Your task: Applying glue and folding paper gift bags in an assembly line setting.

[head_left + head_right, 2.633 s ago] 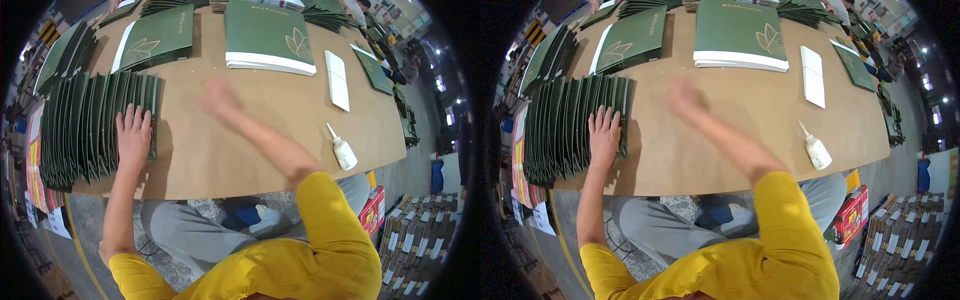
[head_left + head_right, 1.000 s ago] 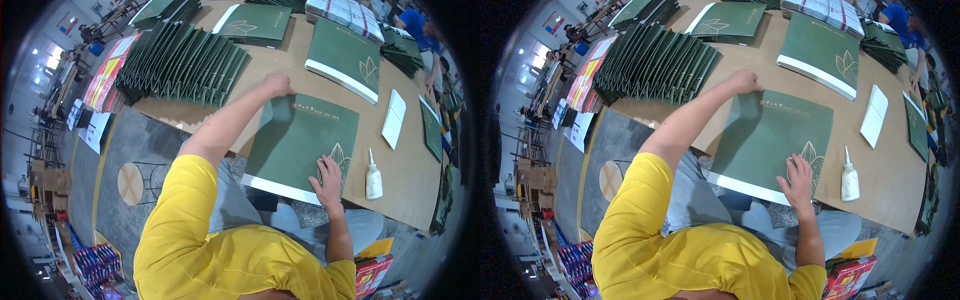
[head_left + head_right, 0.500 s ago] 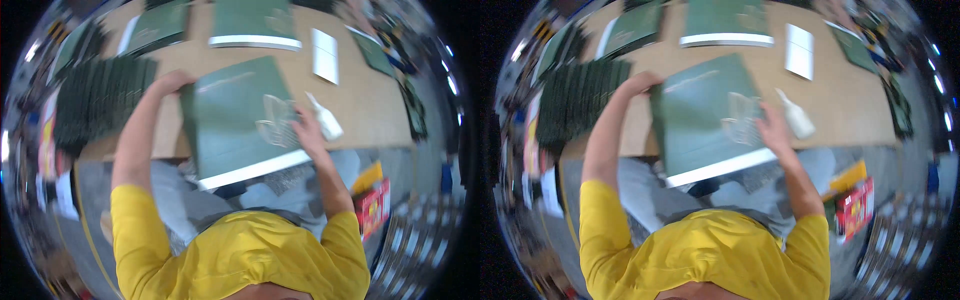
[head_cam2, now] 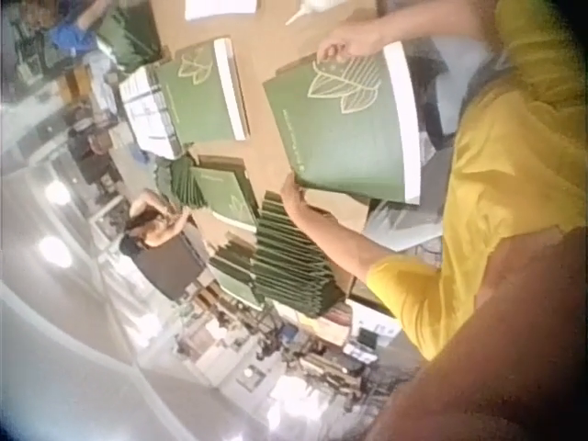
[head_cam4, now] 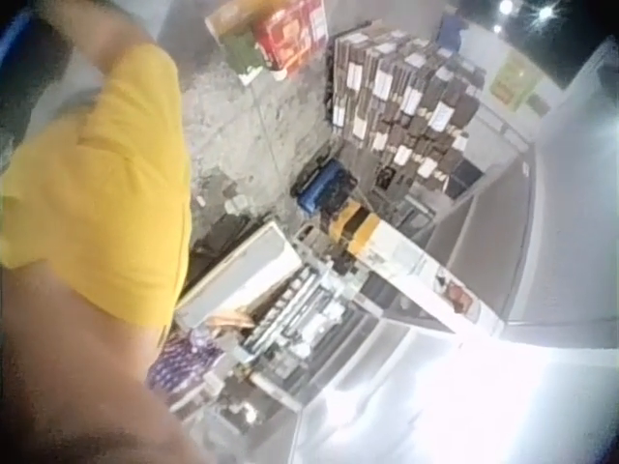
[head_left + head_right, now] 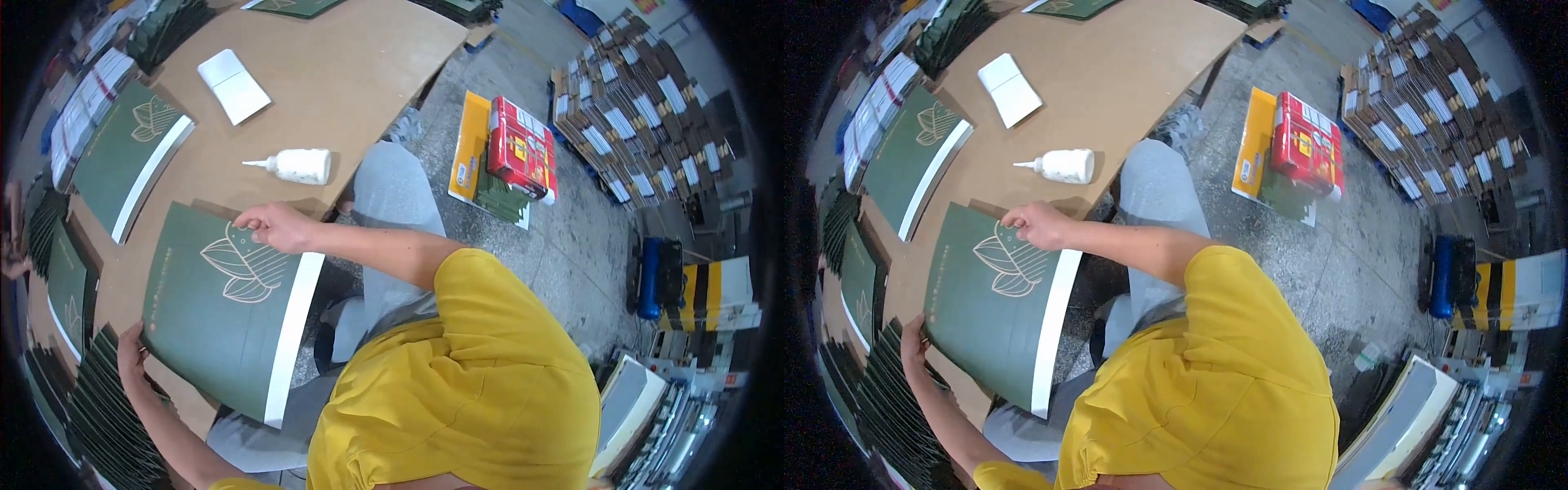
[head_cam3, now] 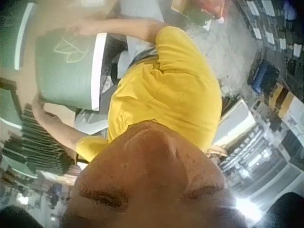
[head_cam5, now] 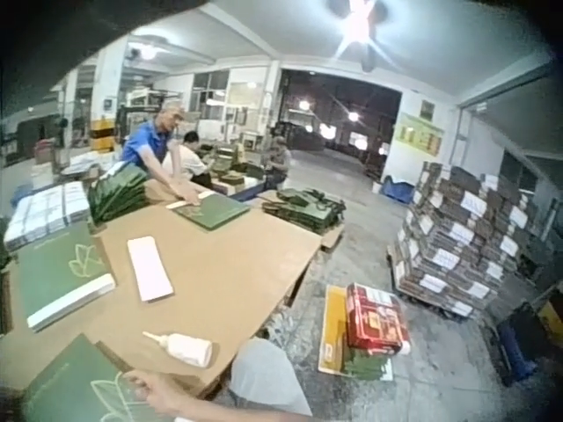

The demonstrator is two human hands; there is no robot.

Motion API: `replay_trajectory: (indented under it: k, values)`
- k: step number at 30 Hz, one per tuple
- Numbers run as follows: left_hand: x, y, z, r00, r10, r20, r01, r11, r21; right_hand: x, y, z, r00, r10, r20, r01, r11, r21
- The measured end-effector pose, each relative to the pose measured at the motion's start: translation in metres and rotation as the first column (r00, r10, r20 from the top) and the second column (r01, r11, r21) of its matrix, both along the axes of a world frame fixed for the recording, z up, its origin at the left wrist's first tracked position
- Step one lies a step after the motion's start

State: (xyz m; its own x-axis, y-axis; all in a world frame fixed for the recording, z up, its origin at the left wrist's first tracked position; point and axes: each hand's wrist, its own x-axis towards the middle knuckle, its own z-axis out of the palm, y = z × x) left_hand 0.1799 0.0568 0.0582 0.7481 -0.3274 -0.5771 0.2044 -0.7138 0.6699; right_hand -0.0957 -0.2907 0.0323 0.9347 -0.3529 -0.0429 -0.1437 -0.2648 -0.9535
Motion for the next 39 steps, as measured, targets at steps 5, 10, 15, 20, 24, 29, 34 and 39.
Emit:
replay_trajectory:
  k: [5, 10, 15, 20, 24, 29, 34, 39]
  values:
    - [0.026, 0.018, -0.003, 0.991, 0.05, -0.124, -0.082, 0.959, -0.272, -0.003, -0.001, 0.016, 0.988, 0.139, 0.073, -0.112, 0.951, -0.289]
    - [0.004, -0.02, 0.035, 0.976, 0.2, -0.092, -0.219, 0.919, -0.327, -0.012, -0.002, 0.081, 0.984, 0.176, 0.037, -0.152, 0.923, -0.354]
    - [-0.007, -0.05, 0.034, 0.976, 0.207, -0.067, -0.201, 0.742, -0.639, -0.007, -0.003, 0.113, 0.978, 0.204, 0.047, -0.143, 0.814, -0.563]
    - [-0.001, -0.042, -0.029, 0.921, 0.288, -0.261, -0.373, 0.465, -0.803, 0.003, -0.002, 0.12, 0.949, 0.264, -0.171, -0.314, 0.766, -0.561]
    - [0.009, -0.037, -0.084, 0.855, 0.108, -0.507, -0.515, 0.292, -0.806, 0.009, 0.004, 0.097, 0.932, 0.322, -0.165, -0.36, 0.777, -0.517]
    - [0.012, -0.037, -0.119, 0.824, 0.468, -0.318, -0.503, 0.348, -0.792, 0.017, 0.045, 0.084, 0.949, 0.262, -0.175, -0.31, 0.681, -0.663]
    - [-0.008, -0.036, -0.11, 0.529, 0.231, 0.817, -0.096, 0.972, -0.212, 0.016, 0.068, 0.063, 0.944, 0.163, -0.287, -0.327, 0.574, -0.75]
    - [-0.066, -0.036, -0.061, 0.332, -0.342, 0.879, -0.118, 0.91, 0.398, 0.02, 0.074, 0.034, 0.954, 0.067, -0.293, -0.286, 0.503, -0.815]
